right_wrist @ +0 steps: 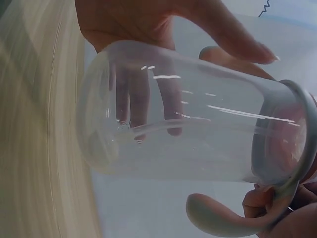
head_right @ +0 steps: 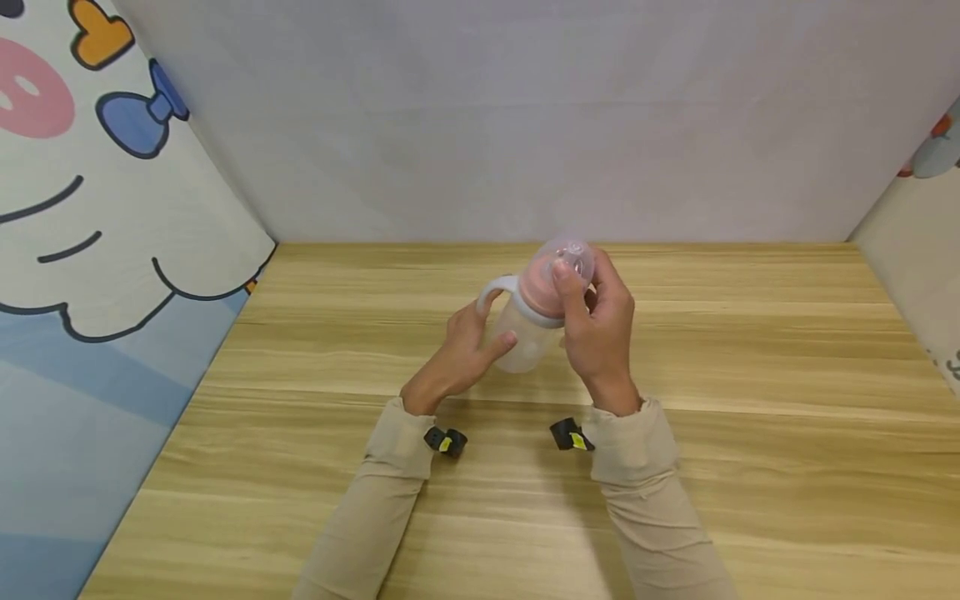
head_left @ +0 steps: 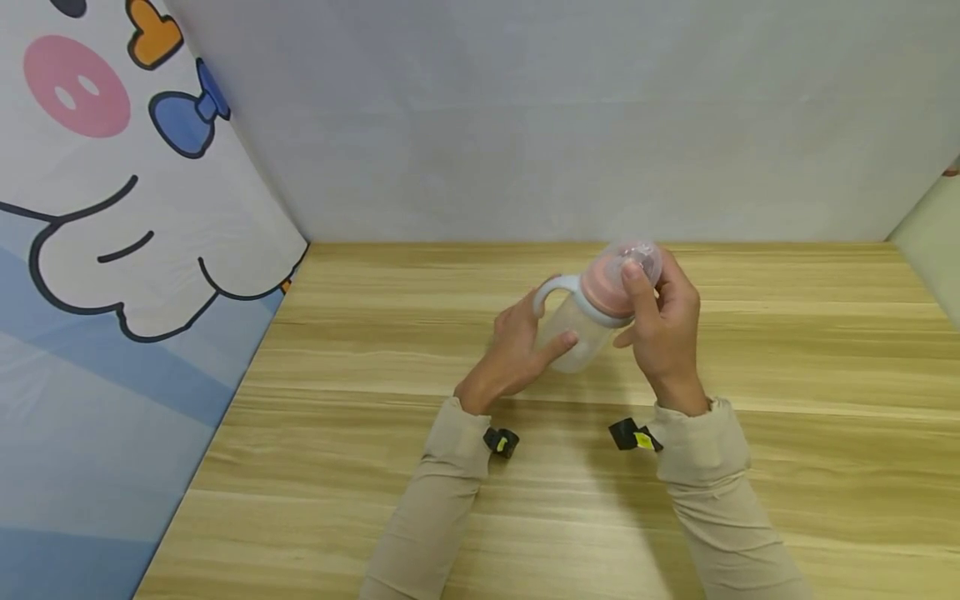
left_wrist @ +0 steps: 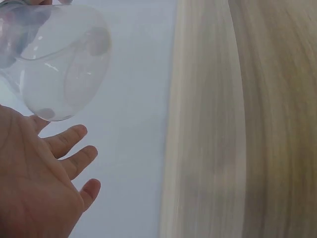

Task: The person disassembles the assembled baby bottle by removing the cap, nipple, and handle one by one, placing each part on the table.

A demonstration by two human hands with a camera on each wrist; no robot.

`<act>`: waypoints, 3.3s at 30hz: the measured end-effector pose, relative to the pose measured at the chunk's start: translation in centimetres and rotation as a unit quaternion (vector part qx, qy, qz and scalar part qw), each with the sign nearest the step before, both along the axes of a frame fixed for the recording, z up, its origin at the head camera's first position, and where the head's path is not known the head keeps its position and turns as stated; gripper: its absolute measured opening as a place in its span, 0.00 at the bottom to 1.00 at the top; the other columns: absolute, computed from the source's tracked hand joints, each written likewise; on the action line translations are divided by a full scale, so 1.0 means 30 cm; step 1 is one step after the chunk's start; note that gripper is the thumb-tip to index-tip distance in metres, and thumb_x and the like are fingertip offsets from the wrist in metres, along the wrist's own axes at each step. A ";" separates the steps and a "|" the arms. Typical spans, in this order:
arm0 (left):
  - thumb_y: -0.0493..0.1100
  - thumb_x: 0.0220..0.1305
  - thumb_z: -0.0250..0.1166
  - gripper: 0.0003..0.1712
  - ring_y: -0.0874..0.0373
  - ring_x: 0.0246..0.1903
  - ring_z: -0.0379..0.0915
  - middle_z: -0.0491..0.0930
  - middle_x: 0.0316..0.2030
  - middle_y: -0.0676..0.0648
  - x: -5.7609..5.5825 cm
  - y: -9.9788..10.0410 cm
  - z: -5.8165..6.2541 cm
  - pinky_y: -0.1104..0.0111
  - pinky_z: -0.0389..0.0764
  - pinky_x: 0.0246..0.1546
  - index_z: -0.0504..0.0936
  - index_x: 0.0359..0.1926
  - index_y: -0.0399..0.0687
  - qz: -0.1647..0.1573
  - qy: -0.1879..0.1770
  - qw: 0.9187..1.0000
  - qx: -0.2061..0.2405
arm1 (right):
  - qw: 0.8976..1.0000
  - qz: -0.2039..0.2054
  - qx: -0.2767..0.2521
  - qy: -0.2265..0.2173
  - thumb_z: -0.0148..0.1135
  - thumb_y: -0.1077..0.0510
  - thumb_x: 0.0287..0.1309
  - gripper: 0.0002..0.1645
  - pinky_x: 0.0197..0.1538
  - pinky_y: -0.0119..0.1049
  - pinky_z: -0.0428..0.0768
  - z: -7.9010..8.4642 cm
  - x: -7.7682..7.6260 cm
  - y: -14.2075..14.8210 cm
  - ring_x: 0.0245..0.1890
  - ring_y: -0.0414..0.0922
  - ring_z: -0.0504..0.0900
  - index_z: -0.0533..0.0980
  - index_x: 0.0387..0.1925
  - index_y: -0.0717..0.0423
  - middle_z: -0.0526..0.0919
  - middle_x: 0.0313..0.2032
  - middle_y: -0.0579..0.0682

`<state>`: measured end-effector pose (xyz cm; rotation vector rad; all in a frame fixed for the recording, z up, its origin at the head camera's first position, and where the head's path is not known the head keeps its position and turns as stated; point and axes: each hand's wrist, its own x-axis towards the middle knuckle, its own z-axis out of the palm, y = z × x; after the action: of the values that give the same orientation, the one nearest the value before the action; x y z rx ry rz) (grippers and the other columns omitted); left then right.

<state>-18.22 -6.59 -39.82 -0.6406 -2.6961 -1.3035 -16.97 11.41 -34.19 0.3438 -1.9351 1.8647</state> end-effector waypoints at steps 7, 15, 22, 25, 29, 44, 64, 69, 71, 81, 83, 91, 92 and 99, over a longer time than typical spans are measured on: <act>0.96 0.43 0.28 0.75 0.40 0.68 0.68 0.67 0.72 0.39 -0.003 -0.010 -0.006 0.40 0.62 0.67 0.53 0.78 0.46 -0.014 0.023 0.999 0.038 | 0.999 0.032 -0.032 -0.016 0.55 0.54 0.69 0.12 0.09 0.32 0.69 0.000 0.004 -0.015 0.23 0.38 0.78 0.81 0.48 0.50 0.83 0.32 0.44; 0.90 0.48 0.46 0.69 0.41 0.71 0.64 0.53 0.78 0.40 0.004 -0.028 -0.016 0.48 0.70 0.68 0.54 0.76 0.43 -0.111 -0.022 0.980 0.162 | 0.997 0.059 -0.043 -0.023 0.54 0.54 0.70 0.12 0.08 0.36 0.68 -0.008 0.014 -0.043 0.22 0.39 0.78 0.81 0.47 0.51 0.84 0.32 0.43; 0.85 0.48 0.57 0.71 0.46 0.61 0.69 0.62 0.70 0.34 0.009 -0.033 -0.014 0.64 0.74 0.58 0.45 0.80 0.47 -0.159 -0.071 0.954 0.244 | 0.993 0.092 -0.062 -0.032 0.53 0.56 0.71 0.12 0.07 0.37 0.68 -0.005 0.026 -0.061 0.22 0.40 0.78 0.81 0.47 0.50 0.84 0.32 0.44; 0.83 0.49 0.59 0.70 0.51 0.59 0.69 0.65 0.68 0.31 0.011 -0.037 -0.010 0.68 0.73 0.56 0.45 0.79 0.45 -0.172 -0.073 0.946 0.264 | 0.992 0.105 -0.069 -0.032 0.52 0.56 0.71 0.12 0.07 0.38 0.68 -0.001 0.027 -0.067 0.21 0.40 0.77 0.81 0.47 0.52 0.84 0.31 0.44; 0.82 0.49 0.61 0.70 0.55 0.59 0.68 0.64 0.69 0.32 0.017 -0.043 -0.001 0.69 0.73 0.56 0.46 0.79 0.46 -0.181 -0.085 0.941 0.273 | 0.989 0.119 -0.082 -0.030 0.52 0.57 0.72 0.13 0.07 0.38 0.68 0.004 0.031 -0.070 0.20 0.40 0.77 0.81 0.47 0.54 0.84 0.30 0.44; 0.79 0.50 0.66 0.63 0.53 0.59 0.69 0.71 0.64 0.37 0.027 -0.033 0.013 0.60 0.72 0.62 0.56 0.77 0.52 -0.171 -0.107 0.951 0.235 | 0.990 0.125 -0.057 -0.039 0.48 0.48 0.74 0.18 0.08 0.36 0.65 -0.003 0.037 -0.079 0.22 0.38 0.78 0.80 0.46 0.52 0.86 0.33 0.44; 0.34 0.59 0.73 0.31 0.61 0.46 0.78 0.82 0.52 0.40 0.053 0.020 0.047 0.69 0.81 0.50 0.74 0.64 0.44 -0.158 -0.055 0.960 0.222 | 0.976 0.096 -0.195 0.000 0.50 0.35 0.73 0.32 0.39 0.35 0.83 -0.002 0.019 -0.108 0.33 0.43 0.88 0.82 0.34 0.59 0.88 0.29 0.47; 0.35 0.60 0.72 0.32 0.61 0.48 0.77 0.82 0.53 0.42 0.056 0.025 0.059 0.69 0.81 0.51 0.73 0.65 0.45 -0.176 -0.043 0.960 0.213 | 0.976 0.074 -0.206 -0.006 0.51 0.36 0.72 0.32 0.36 0.34 0.83 0.016 0.028 -0.112 0.29 0.42 0.87 0.82 0.32 0.58 0.86 0.26 0.46; 0.35 0.61 0.71 0.31 0.61 0.47 0.77 0.81 0.52 0.42 0.057 0.028 0.062 0.69 0.81 0.51 0.73 0.65 0.45 -0.178 -0.047 0.960 0.213 | 0.976 0.067 -0.208 -0.011 0.51 0.36 0.73 0.32 0.35 0.35 0.83 0.021 0.030 -0.113 0.28 0.42 0.87 0.82 0.31 0.58 0.86 0.26 0.47; 0.37 0.60 0.73 0.42 0.63 0.46 0.76 0.81 0.54 0.44 0.059 0.018 0.042 0.71 0.80 0.50 0.66 0.73 0.49 -0.191 -0.031 0.964 0.180 | 0.966 0.056 -0.238 -0.083 0.50 0.39 0.73 0.31 0.34 0.36 0.84 0.018 0.037 -0.100 0.25 0.42 0.86 0.81 0.29 0.59 0.85 0.23 0.47; 0.39 0.59 0.75 0.46 0.63 0.47 0.76 0.81 0.56 0.46 0.057 0.011 0.039 0.72 0.80 0.51 0.63 0.75 0.52 -0.191 -0.019 0.967 0.168 | 0.964 0.050 -0.243 -0.094 0.50 0.39 0.73 0.30 0.34 0.36 0.85 0.018 0.037 -0.097 0.24 0.42 0.86 0.81 0.29 0.58 0.85 0.23 0.47; 0.39 0.59 0.74 0.37 0.61 0.46 0.77 0.82 0.51 0.45 0.062 -0.005 0.052 0.71 0.81 0.50 0.71 0.68 0.48 -0.192 -0.012 0.967 0.167 | 0.968 0.060 -0.240 -0.051 0.53 0.37 0.71 0.31 0.35 0.36 0.85 0.025 0.038 -0.105 0.26 0.42 0.86 0.82 0.31 0.59 0.86 0.24 0.47; 0.39 0.59 0.74 0.36 0.61 0.45 0.78 0.82 0.51 0.45 0.064 -0.007 0.053 0.71 0.81 0.49 0.71 0.67 0.48 -0.188 -0.013 0.968 0.168 | 0.968 0.064 -0.237 -0.044 0.53 0.36 0.71 0.31 0.35 0.36 0.85 0.025 0.039 -0.106 0.27 0.42 0.86 0.82 0.32 0.58 0.86 0.25 0.47; 0.38 0.59 0.74 0.34 0.60 0.44 0.78 0.82 0.52 0.44 0.067 -0.022 0.048 0.71 0.82 0.45 0.72 0.66 0.47 -0.174 -0.009 0.971 0.164 | 0.967 0.095 -0.236 -0.003 0.53 0.32 0.68 0.32 0.42 0.35 0.79 0.018 0.035 -0.106 0.36 0.44 0.83 0.83 0.32 0.56 0.85 0.30 0.47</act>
<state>-16.20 -7.25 -38.38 -1.0935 -2.3636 -1.7891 -15.92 8.22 -33.66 0.3784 -1.4327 2.3730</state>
